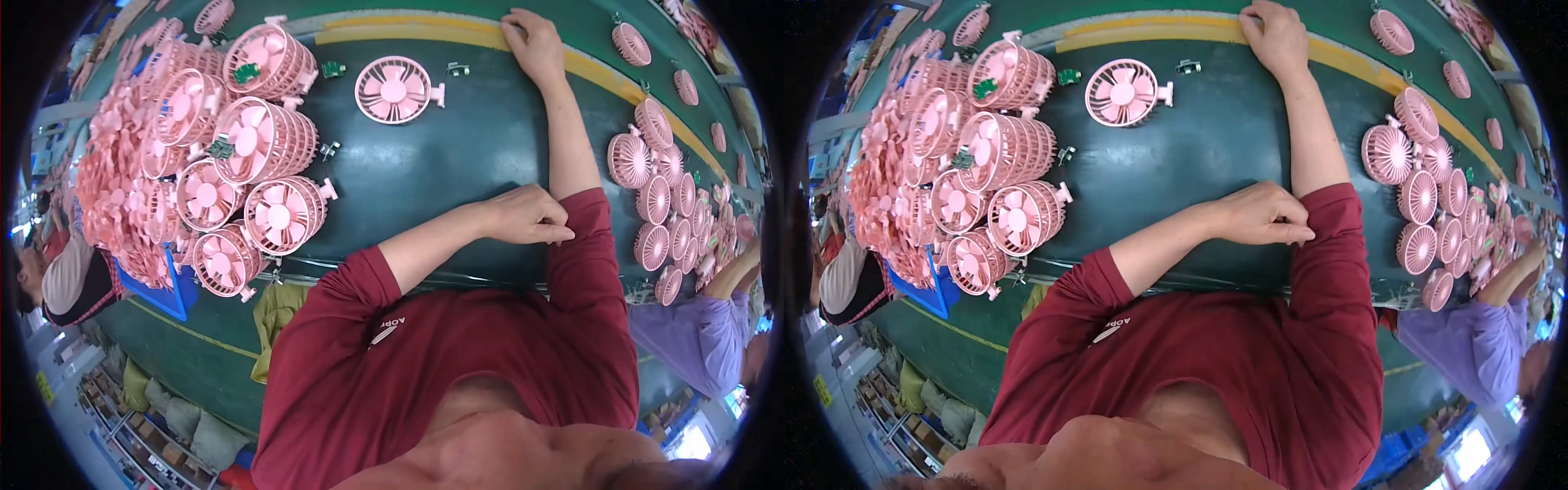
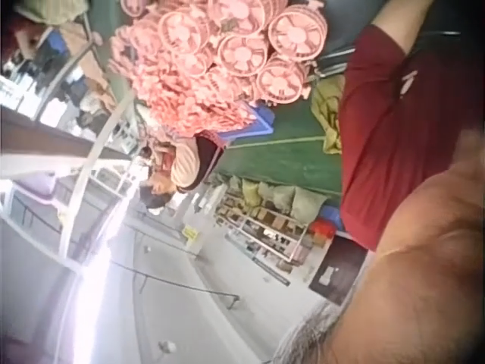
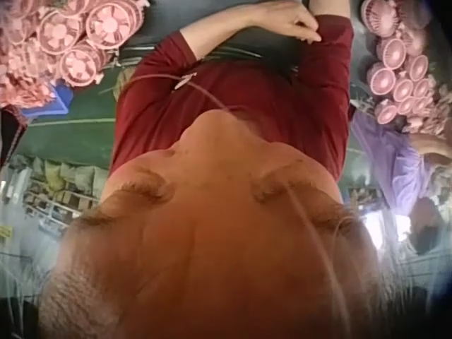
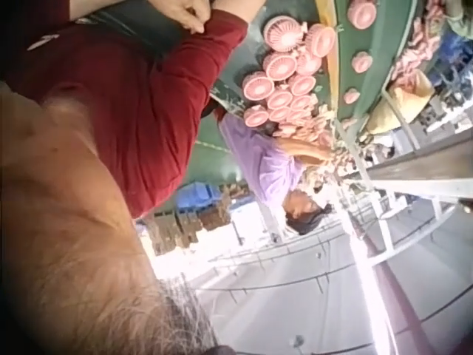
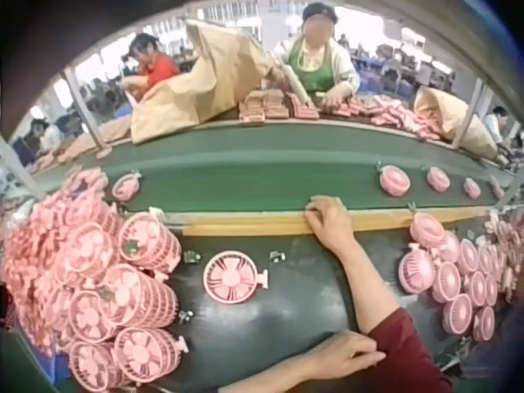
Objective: The person assembles small fans by taking fan covers and fan bodies from the conveyor line, pressing the covers onto the fan frames by hand, and setting the assembled fans on the conveyor belt.
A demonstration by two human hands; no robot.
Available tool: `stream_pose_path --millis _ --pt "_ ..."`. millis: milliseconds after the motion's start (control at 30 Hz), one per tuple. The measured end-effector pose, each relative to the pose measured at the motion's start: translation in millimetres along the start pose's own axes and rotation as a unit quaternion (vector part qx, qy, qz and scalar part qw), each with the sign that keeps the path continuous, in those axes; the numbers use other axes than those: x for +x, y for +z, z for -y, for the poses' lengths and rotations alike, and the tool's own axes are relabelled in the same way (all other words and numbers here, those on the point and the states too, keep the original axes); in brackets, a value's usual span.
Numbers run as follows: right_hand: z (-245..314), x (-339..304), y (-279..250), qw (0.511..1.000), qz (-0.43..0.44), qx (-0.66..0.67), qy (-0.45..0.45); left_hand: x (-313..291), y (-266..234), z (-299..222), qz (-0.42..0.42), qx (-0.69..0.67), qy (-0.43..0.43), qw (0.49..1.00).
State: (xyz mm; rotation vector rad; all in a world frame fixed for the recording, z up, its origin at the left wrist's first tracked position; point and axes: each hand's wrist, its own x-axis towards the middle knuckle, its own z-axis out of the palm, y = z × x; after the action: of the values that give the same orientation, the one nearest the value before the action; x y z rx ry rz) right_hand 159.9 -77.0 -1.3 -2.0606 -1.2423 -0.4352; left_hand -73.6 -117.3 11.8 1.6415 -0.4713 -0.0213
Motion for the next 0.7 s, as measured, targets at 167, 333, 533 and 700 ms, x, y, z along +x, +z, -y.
stream_pose_path --millis 167,333,533,700 --pt "25.1 -2.6 -2.5 0.999 -0.006 -0.004 0.036 -4.3 2.7 5.6 -0.019 0.003 0.006 1.0" --pt "16.0 -4.7 -11.6 0.999 -0.005 -0.014 0.031 -1.2 7.3 3.8 -0.02 -0.002 0.027 0.999" --pt "2.1 -5.8 2.3 0.999 0.024 -0.033 -0.002 -4.9 7.9 5.2 -0.029 -0.001 0.016 0.999" --pt "2.2 -5.3 1.3 0.999 0.028 -0.038 0.006 -4.1 6.7 2.8 -0.03 0.001 0.02 0.999"
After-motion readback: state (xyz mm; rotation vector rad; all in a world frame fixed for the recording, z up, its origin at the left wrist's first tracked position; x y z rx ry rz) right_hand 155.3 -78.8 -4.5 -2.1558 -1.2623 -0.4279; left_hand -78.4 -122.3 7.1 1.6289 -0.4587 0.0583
